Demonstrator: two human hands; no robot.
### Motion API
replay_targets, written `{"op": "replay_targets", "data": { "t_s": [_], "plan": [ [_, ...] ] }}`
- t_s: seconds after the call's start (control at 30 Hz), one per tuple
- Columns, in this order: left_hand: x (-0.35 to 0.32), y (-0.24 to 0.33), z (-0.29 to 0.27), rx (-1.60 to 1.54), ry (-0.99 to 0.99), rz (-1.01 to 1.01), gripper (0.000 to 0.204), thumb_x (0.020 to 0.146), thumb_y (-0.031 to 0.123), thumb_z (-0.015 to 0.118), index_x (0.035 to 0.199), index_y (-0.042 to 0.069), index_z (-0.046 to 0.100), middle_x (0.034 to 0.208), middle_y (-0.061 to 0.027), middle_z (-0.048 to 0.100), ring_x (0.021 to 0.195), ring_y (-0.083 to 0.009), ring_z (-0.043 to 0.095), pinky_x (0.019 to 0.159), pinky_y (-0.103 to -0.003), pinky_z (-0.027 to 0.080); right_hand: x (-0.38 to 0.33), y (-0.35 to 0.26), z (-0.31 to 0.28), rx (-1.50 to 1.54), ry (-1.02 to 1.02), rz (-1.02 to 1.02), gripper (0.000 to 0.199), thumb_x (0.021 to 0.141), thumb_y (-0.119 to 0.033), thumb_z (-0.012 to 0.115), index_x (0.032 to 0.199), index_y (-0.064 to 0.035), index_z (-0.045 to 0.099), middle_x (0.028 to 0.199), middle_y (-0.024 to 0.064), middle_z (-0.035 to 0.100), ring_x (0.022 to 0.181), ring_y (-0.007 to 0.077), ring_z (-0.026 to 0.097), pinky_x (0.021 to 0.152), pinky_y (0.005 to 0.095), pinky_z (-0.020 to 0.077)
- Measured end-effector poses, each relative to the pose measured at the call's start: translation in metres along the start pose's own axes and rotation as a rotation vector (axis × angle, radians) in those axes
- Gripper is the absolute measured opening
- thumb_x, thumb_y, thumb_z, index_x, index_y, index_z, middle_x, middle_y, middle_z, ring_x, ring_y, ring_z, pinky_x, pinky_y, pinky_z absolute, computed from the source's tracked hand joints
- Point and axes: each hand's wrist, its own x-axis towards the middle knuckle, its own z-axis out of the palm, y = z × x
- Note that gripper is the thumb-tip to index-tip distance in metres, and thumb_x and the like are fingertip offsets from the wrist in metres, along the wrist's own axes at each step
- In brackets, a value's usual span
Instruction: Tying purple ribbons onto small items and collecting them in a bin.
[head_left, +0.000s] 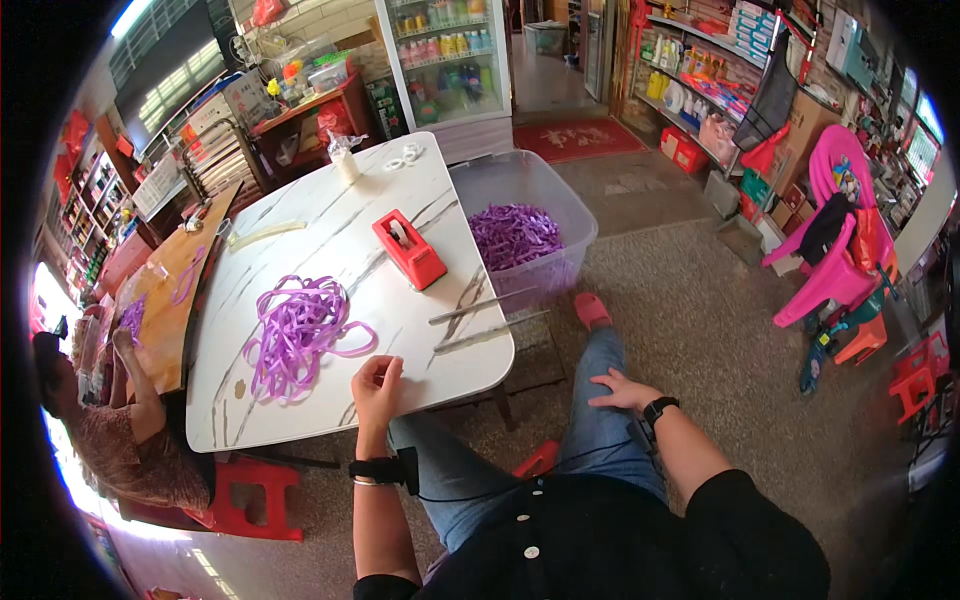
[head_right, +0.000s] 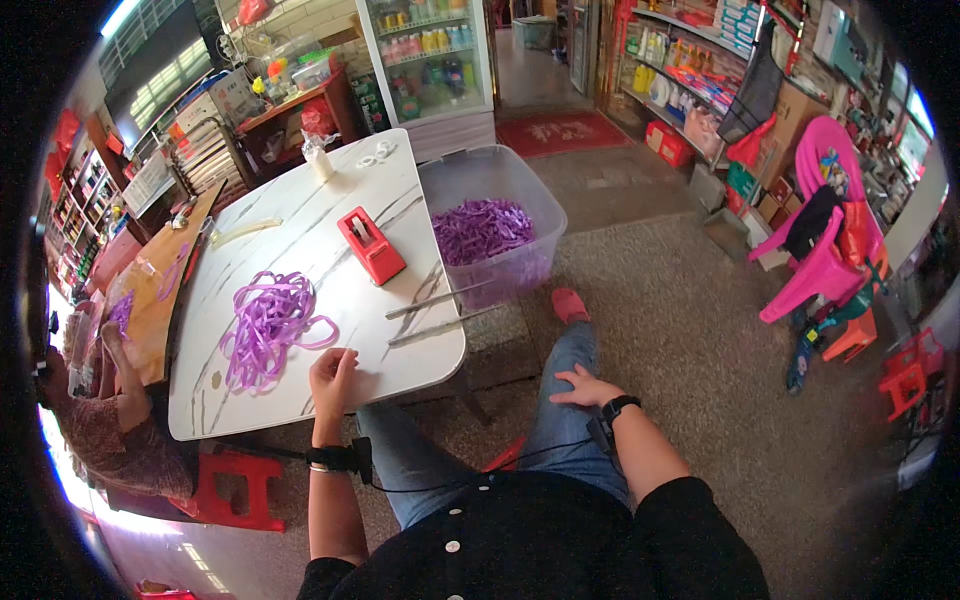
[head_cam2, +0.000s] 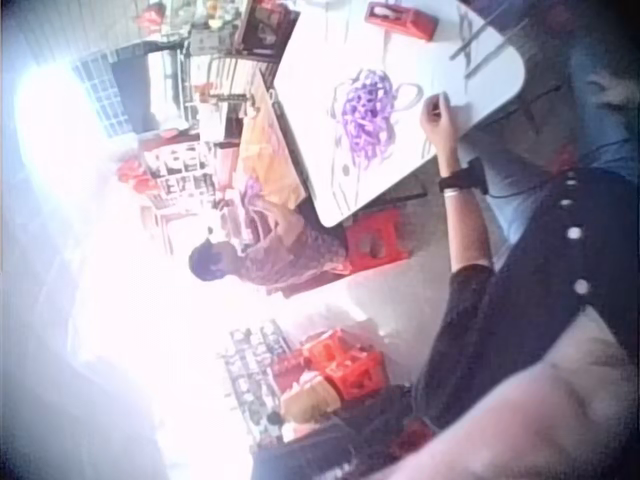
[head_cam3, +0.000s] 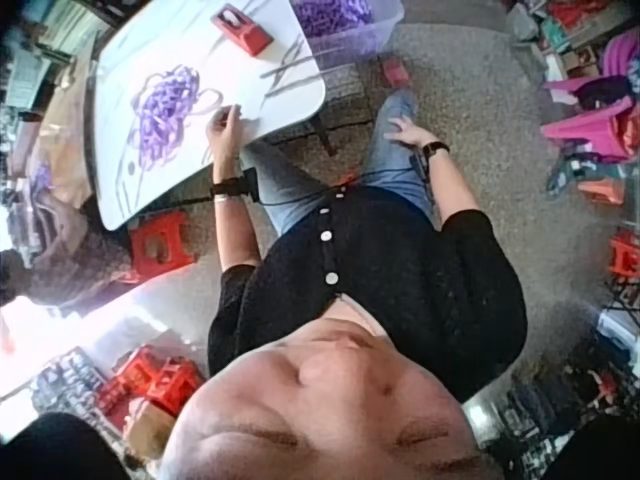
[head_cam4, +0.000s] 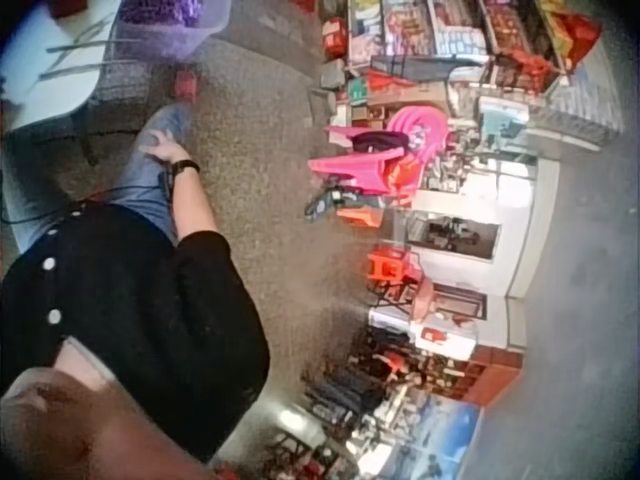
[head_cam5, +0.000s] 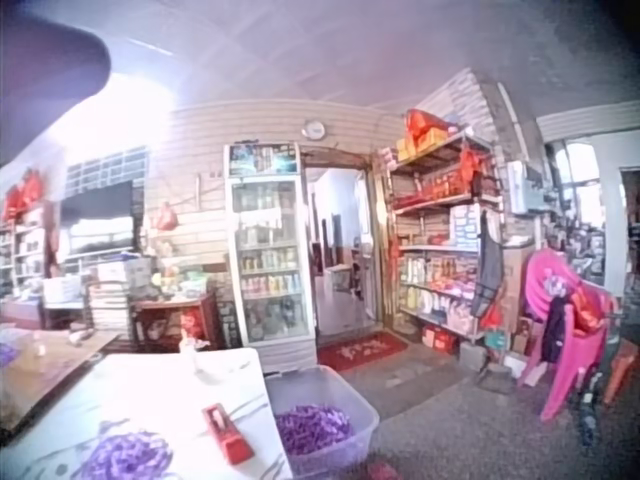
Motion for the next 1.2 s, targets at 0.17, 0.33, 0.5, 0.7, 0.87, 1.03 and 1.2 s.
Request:
{"op": "replay_targets", "data": {
  "t_s": [0.17,0.33,0.5,0.7,0.87,1.03,1.2],
  "plan": [
    [0.0,-0.001,-0.001,0.004,-0.001,-0.007,0.018,0.082,0.018,0.058,0.081,-0.001,0.059,0.069,-0.0005,0.057,0.063,-0.0051,0.05,0.058,-0.018,0.039,-0.001,-0.001,-0.003,-0.015,-0.003,-0.024,0.08,0.068,-0.054,0.062,0.132,-0.0159,0.032,0.14,0.0249,0.001,0.13,0.036,0.009,0.103,0.0401,0.0174],
    [0.0,-0.001,-0.001,-0.006,0.006,-0.005,0.018,0.082,0.017,0.058,0.08,0.0,0.059,0.069,-0.0003,0.057,0.063,-0.0052,0.05,0.058,-0.018,0.039,-0.004,-0.005,-0.004,-0.011,-0.008,-0.029,0.079,0.069,-0.054,0.061,0.132,-0.016,0.031,0.139,0.0257,0.001,0.13,0.0363,0.008,0.103,0.0402,0.0174],
    [0.001,0.0,0.0,-0.013,0.005,0.004,0.017,0.081,0.017,0.058,0.08,-0.001,0.059,0.068,0.0002,0.056,0.063,-0.0051,0.05,0.057,-0.017,0.038,0.004,0.002,-0.004,-0.029,0.011,-0.065,0.078,0.069,-0.055,0.06,0.131,-0.0163,0.033,0.139,0.0263,0.001,0.13,0.0368,0.009,0.103,0.0401,0.0181],
    [-0.001,0.005,0.002,-0.052,0.019,0.002,0.015,0.08,0.013,0.06,0.078,-0.001,0.059,0.066,0.0005,0.056,0.06,-0.0039,0.048,0.055,-0.017,0.038,-0.006,0.002,-0.006,-0.024,-0.017,-0.001,0.076,0.069,-0.055,0.06,0.13,-0.0177,0.034,0.139,0.0265,0.002,0.13,0.0367,0.008,0.103,0.0398,0.0182],
    [-0.002,0.004,-0.001,-0.023,0.027,-0.018,0.014,0.08,0.013,0.059,0.079,-0.002,0.059,0.067,0.0005,0.056,0.061,-0.004,0.048,0.055,-0.017,0.038,-0.014,0.008,-0.003,0.084,-0.015,0.0,0.069,0.072,-0.05,0.06,0.13,-0.0196,0.035,0.14,0.0241,0.001,0.13,0.036,0.008,0.103,0.0391,0.018],
    [-0.002,0.003,0.0,-0.061,0.036,0.011,0.014,0.08,0.012,0.059,0.08,-0.001,0.058,0.068,0.0003,0.057,0.061,-0.004,0.049,0.055,-0.017,0.038,-0.01,-0.001,-0.007,0.102,-0.036,-0.008,0.068,0.073,-0.049,0.06,0.13,-0.0198,0.035,0.14,0.0231,0.001,0.13,0.0362,0.008,0.103,0.0398,0.0182],
    [0.0,0.002,-0.001,-0.034,0.012,0.009,0.017,0.082,0.016,0.057,0.081,0.0,0.059,0.068,0.0007,0.055,0.063,-0.0049,0.05,0.057,-0.017,0.038,-0.005,0.001,-0.005,0.048,-0.019,-0.048,0.068,0.073,-0.049,0.06,0.13,-0.0201,0.035,0.14,0.0237,0.001,0.13,0.0365,0.009,0.103,0.0409,0.0186]
  ]
}}
